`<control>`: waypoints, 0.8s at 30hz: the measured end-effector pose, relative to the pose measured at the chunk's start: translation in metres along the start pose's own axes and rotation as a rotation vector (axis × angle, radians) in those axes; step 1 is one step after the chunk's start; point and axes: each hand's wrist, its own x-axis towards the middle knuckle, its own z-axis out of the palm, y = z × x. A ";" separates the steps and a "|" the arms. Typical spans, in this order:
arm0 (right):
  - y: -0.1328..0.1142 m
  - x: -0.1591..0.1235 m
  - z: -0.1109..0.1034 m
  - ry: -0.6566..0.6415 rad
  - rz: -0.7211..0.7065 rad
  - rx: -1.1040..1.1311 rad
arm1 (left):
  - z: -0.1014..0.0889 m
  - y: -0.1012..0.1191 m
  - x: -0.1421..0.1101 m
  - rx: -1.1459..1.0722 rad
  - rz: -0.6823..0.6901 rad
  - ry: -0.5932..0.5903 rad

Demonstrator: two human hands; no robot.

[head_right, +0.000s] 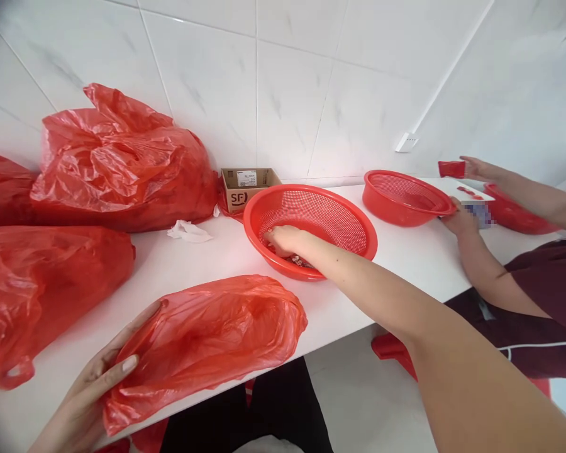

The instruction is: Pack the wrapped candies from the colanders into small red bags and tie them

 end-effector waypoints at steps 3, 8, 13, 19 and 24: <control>0.001 0.013 -0.019 -0.036 0.019 -0.034 | -0.002 -0.001 0.000 -0.024 -0.009 -0.040; -0.028 -0.011 -0.054 0.060 -0.016 0.443 | -0.003 -0.001 0.002 -0.004 0.011 -0.048; -0.075 -0.074 -0.019 -0.442 -0.032 0.856 | -0.001 0.003 0.006 -0.018 0.035 -0.087; -0.060 -0.098 0.050 -0.355 0.013 0.019 | -0.005 0.006 0.008 0.021 0.024 -0.074; -0.078 -0.112 0.025 -0.289 -0.054 -0.173 | -0.007 0.005 0.005 0.035 0.034 -0.080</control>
